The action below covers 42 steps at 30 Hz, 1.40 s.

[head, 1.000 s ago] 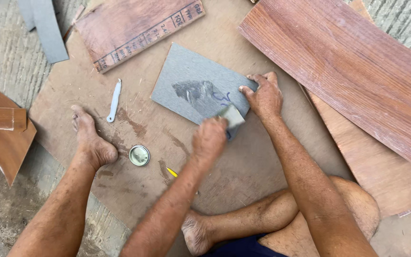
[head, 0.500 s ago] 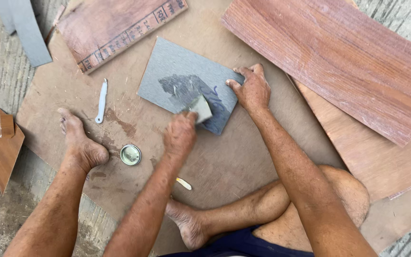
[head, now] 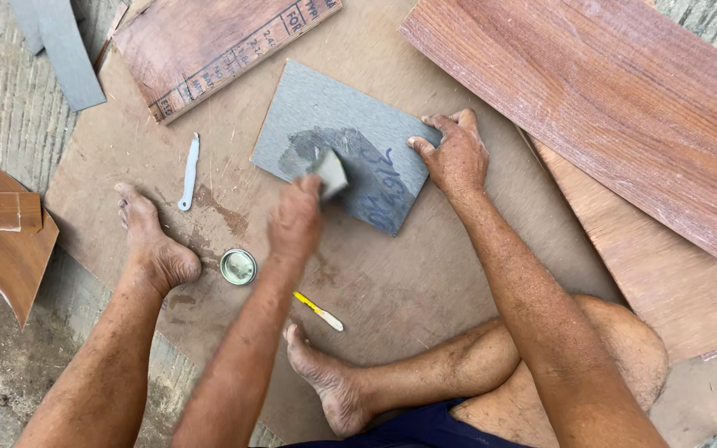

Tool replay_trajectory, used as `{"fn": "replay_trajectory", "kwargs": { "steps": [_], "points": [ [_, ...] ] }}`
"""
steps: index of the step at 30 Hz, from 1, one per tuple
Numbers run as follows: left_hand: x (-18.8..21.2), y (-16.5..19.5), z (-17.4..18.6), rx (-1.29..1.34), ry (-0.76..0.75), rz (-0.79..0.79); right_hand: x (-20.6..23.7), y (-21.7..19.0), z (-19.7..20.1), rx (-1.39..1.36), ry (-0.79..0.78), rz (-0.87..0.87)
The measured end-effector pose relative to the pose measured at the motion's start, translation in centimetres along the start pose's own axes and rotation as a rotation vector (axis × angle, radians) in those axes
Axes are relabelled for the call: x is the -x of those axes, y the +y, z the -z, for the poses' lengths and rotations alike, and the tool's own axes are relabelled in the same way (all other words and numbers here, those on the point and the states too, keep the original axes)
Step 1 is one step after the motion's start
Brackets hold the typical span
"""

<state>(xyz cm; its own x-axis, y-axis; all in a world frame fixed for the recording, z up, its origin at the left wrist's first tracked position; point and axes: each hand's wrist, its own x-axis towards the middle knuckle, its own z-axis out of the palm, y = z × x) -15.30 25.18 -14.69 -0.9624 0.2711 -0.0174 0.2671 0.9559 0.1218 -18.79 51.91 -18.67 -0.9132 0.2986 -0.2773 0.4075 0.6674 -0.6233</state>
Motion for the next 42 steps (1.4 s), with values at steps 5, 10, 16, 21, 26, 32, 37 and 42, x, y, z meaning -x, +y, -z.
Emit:
{"fn": "replay_trajectory", "kwargs": {
  "steps": [5,10,16,21,26,32,37,42],
  "points": [
    [5.1,4.0,1.2,0.115,-0.1,-0.172,-0.3,-1.5,0.0,-0.007,0.001,0.021],
    [-3.3,-5.1,2.4,-0.065,0.042,0.028,0.2,-1.4,-0.3,0.006,0.008,0.032],
    [3.3,1.9,-0.3,0.045,0.105,-0.202,-0.6,-0.7,0.0,0.007,-0.015,-0.016],
    [4.0,0.6,1.6,0.143,-0.064,-0.219,-0.4,-2.5,0.5,0.026,-0.012,-0.004],
    [-1.9,-6.2,-0.6,0.043,0.207,-0.247,-0.3,-2.0,0.4,0.023,-0.024,-0.008],
    [4.6,-6.2,-2.9,0.13,0.091,-0.253,-0.9,-1.5,0.4,0.042,0.01,0.034],
    [3.7,-7.1,3.7,0.095,0.021,-0.148,-0.9,-2.8,1.2,0.041,-0.001,0.007],
    [-5.4,-6.2,5.4,0.418,-0.136,0.452,-0.7,-2.0,0.9,0.036,0.04,0.068]
  ]
}}
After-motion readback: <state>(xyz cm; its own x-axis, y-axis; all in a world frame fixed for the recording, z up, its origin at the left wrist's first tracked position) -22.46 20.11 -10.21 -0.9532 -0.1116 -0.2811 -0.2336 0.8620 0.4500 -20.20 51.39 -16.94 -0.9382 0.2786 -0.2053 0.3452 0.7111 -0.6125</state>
